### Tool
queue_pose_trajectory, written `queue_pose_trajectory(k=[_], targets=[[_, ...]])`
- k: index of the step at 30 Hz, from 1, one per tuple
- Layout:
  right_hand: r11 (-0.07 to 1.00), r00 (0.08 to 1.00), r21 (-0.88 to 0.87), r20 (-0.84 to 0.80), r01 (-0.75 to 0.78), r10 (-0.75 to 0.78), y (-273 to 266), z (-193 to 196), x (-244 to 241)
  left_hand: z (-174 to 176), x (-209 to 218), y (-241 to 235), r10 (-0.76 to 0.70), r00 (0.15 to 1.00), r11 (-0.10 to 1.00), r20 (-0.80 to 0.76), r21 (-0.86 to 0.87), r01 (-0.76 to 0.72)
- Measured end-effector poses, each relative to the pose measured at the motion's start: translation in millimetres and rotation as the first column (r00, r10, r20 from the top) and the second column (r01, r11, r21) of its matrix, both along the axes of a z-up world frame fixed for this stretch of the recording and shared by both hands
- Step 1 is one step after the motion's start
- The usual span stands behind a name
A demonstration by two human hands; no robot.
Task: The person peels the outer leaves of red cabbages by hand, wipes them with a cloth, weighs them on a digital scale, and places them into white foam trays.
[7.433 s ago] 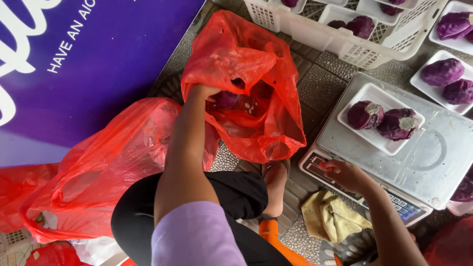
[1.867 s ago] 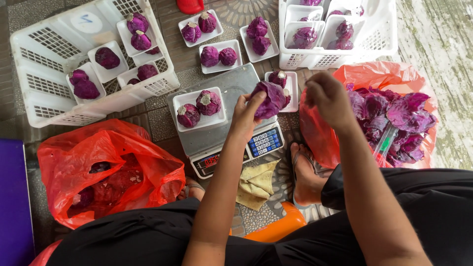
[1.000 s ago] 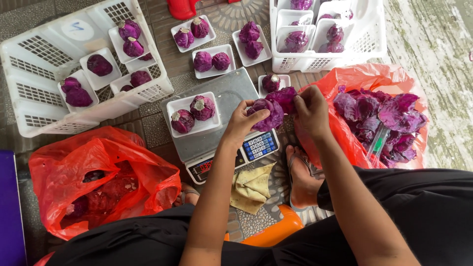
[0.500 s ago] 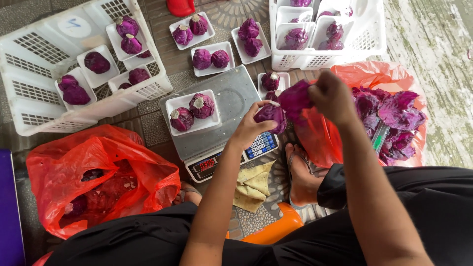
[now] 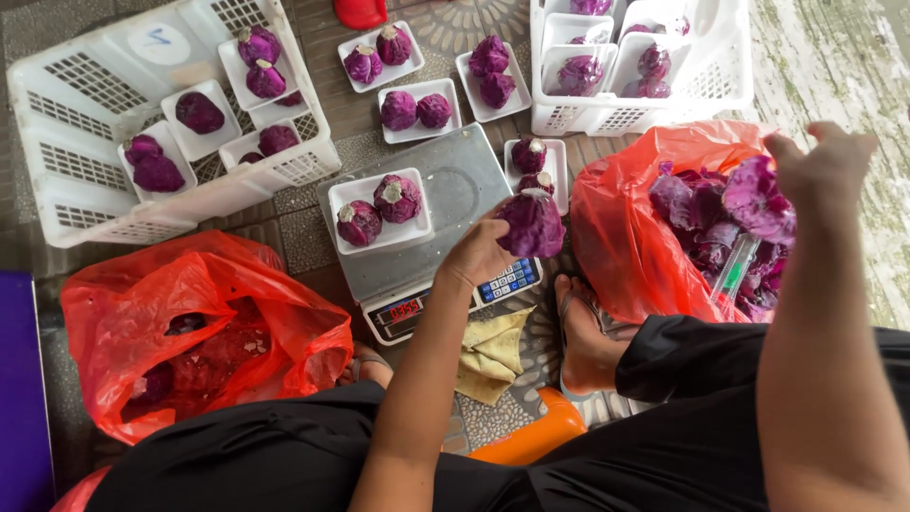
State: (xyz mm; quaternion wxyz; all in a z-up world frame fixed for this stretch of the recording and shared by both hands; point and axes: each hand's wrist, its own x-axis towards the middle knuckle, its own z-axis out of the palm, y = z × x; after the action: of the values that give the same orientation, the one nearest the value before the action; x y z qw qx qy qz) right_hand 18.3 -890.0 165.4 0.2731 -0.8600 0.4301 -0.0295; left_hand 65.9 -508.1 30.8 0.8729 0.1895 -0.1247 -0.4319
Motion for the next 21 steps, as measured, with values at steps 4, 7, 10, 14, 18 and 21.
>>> queue_pose_trajectory(k=[4, 7, 10, 14, 18, 21], targets=[[0.959, 0.935, -0.124, 0.221, -0.256, 0.278, 4.8, -125.3, 16.7, 15.6, 9.0, 14.5, -0.015, 0.953, 0.998, 0.301, 0.058, -0.002], [0.874, 0.886, 0.247, -0.099, -0.419, 0.453, 121.6, -169.7, -4.2, 8.6, 7.5, 17.5, 0.121, 0.936, 0.978, 0.330, 0.124, -0.170], [0.583, 0.530, 0.757, -0.379, -0.294, 0.759, 231.7, -215.3, -43.6, 5.0, 8.2, 24.4, 0.150, 0.948, 0.973, 0.282, 0.126, -0.191], [0.715, 0.569, 0.418, -0.433, -0.560, 0.699, 275.0, -280.3, -89.4, -3.3, 2.1, 27.6, 0.177, 0.977, 0.980, 0.122, 0.068, -0.186], [0.632, 0.528, 0.431, -0.347, -0.645, 0.775, 262.0, -390.2, -75.9, -30.5, 13.5, 28.2, 0.329, 0.931, 0.937, -0.158, 0.179, -0.300], [0.260, 0.237, 0.898, -0.182, -0.356, 0.954, 238.4, -236.8, -31.9, -12.3, 22.2, 41.2, 0.387, 0.853, 0.907, -0.350, 0.311, -0.285]])
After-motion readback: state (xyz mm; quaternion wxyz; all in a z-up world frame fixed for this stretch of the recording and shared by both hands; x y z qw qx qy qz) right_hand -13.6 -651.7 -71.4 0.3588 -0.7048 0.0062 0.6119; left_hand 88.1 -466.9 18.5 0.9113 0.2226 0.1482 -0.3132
